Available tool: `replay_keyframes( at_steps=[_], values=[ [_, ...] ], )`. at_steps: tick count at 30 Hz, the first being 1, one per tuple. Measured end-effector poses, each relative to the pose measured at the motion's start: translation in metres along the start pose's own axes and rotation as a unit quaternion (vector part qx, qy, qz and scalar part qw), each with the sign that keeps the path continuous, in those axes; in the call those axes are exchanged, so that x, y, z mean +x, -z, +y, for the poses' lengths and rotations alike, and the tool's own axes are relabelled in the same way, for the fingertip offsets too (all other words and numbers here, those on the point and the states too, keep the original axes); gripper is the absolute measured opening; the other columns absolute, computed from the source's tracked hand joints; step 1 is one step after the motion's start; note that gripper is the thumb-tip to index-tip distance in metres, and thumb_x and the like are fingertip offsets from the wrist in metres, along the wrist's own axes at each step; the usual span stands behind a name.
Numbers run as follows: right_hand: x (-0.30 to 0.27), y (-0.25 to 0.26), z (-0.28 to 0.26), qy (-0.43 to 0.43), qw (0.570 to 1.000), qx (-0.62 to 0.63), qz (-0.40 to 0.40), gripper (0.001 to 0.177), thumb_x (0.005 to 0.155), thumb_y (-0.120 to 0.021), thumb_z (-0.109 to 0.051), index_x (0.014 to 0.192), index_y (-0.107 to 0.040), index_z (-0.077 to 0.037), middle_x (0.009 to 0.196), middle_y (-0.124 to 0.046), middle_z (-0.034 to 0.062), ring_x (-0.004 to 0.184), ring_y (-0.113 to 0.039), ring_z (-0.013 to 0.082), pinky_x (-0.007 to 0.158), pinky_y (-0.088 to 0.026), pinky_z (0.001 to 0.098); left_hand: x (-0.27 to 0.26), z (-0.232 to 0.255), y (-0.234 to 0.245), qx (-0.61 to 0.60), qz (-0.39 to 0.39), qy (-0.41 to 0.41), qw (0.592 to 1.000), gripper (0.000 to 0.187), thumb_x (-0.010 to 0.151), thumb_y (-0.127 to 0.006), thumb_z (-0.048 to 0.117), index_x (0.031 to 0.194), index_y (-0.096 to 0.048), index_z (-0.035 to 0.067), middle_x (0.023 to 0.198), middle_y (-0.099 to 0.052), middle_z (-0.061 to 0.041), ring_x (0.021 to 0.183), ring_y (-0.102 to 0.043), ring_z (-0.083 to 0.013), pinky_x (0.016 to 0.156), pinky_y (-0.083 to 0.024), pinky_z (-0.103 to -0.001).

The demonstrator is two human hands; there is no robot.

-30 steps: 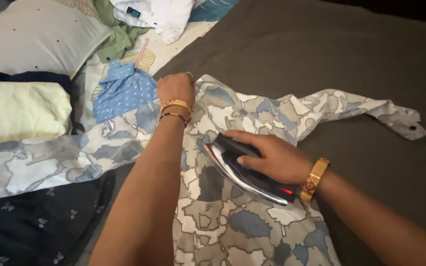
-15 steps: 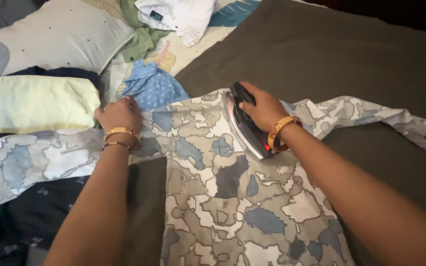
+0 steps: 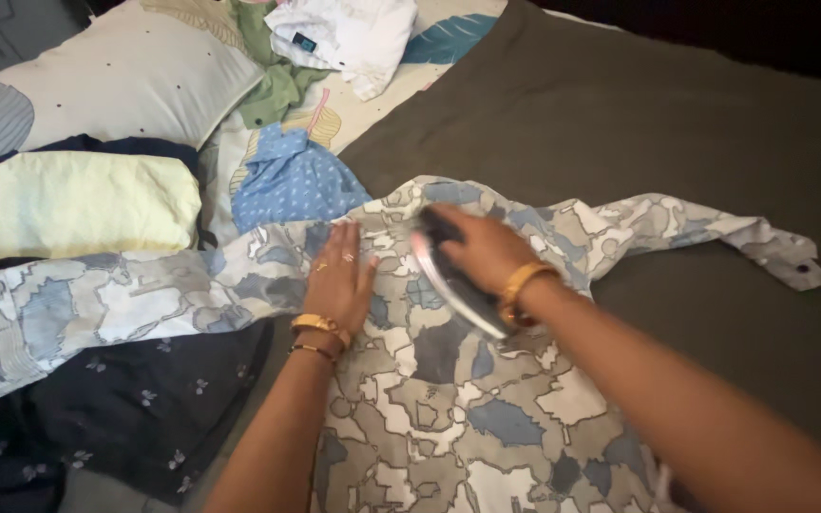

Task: The person irons a patterned long-sleeve shirt on a bed, smoothing the body and sleeves with an electric iron, then folds it. The person then irons a blue patterned shirt, smoothing the sleeves and body before folding it as well.

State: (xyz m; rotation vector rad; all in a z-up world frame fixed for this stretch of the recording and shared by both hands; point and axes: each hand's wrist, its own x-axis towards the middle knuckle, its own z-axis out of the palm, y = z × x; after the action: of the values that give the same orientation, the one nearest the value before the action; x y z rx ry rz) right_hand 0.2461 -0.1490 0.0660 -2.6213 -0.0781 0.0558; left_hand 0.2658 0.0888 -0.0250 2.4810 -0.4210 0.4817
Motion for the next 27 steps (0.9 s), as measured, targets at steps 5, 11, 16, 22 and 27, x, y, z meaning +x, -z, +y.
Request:
replay_keyframes(
  at_steps=[5,11,16,22,27],
  values=[
    [0.007,0.052,0.085,-0.054,0.988,-0.007,0.148,0.061,0.091,-0.068,-0.027,0.149,-0.049,-0.022,0.126,-0.069,0.0197,0.111,-0.067,0.0385,0.095,-0.052,0.0451,-0.001,0.0,-0.003,0.216,-0.118,0.05,0.968,0.073,0.098,-0.039,0.052,0.161,-0.021,0.018,0.17,-0.011,-0.009,0.157,-0.007,-0.0245,0.125,-0.009,-0.045],
    [-0.023,0.069,0.096,-0.268,0.951,0.152,0.007,0.065,0.101,-0.061,-0.022,0.161,-0.038,-0.031,0.122,-0.069,0.027,0.109,-0.066,0.0464,0.09,-0.055,0.0538,-0.004,0.059,0.019,0.328,-0.148,0.086,0.929,0.07,0.1,-0.037,0.046,0.161,-0.015,0.02,0.168,-0.006,-0.009,0.154,-0.003,-0.0278,0.121,-0.004,-0.051],
    [-0.107,0.036,0.085,0.027,0.994,0.054,0.089,0.061,0.089,-0.068,-0.021,0.147,-0.049,-0.025,0.123,-0.069,0.0172,0.108,-0.068,0.0374,0.091,-0.053,0.0452,-0.049,0.091,0.015,0.246,-0.229,0.041,0.941,0.071,0.099,-0.038,0.053,0.161,-0.019,0.023,0.169,-0.011,-0.007,0.156,-0.006,-0.0274,0.124,-0.005,-0.049],
    [-0.064,0.052,0.099,-0.122,0.987,-0.034,0.101,0.06,0.092,-0.063,-0.028,0.15,-0.048,-0.027,0.121,-0.07,0.0199,0.112,-0.066,0.0406,0.098,-0.051,0.0488,-0.072,0.05,0.034,0.237,-0.14,0.104,0.956,0.065,0.098,-0.044,0.046,0.155,-0.032,0.017,0.166,-0.024,-0.009,0.154,-0.016,-0.0272,0.124,-0.012,-0.047],
    [-0.032,0.057,0.11,-0.097,0.99,0.026,0.102,0.058,0.094,-0.066,-0.025,0.149,-0.048,-0.024,0.128,-0.068,0.0191,0.114,-0.066,0.0368,0.099,-0.051,0.0459,-0.117,0.032,0.061,0.186,-0.063,0.046,0.979,0.072,0.089,-0.057,0.035,0.153,-0.037,0.01,0.162,-0.032,-0.016,0.151,-0.025,-0.032,0.122,-0.019,-0.046]
  ],
)
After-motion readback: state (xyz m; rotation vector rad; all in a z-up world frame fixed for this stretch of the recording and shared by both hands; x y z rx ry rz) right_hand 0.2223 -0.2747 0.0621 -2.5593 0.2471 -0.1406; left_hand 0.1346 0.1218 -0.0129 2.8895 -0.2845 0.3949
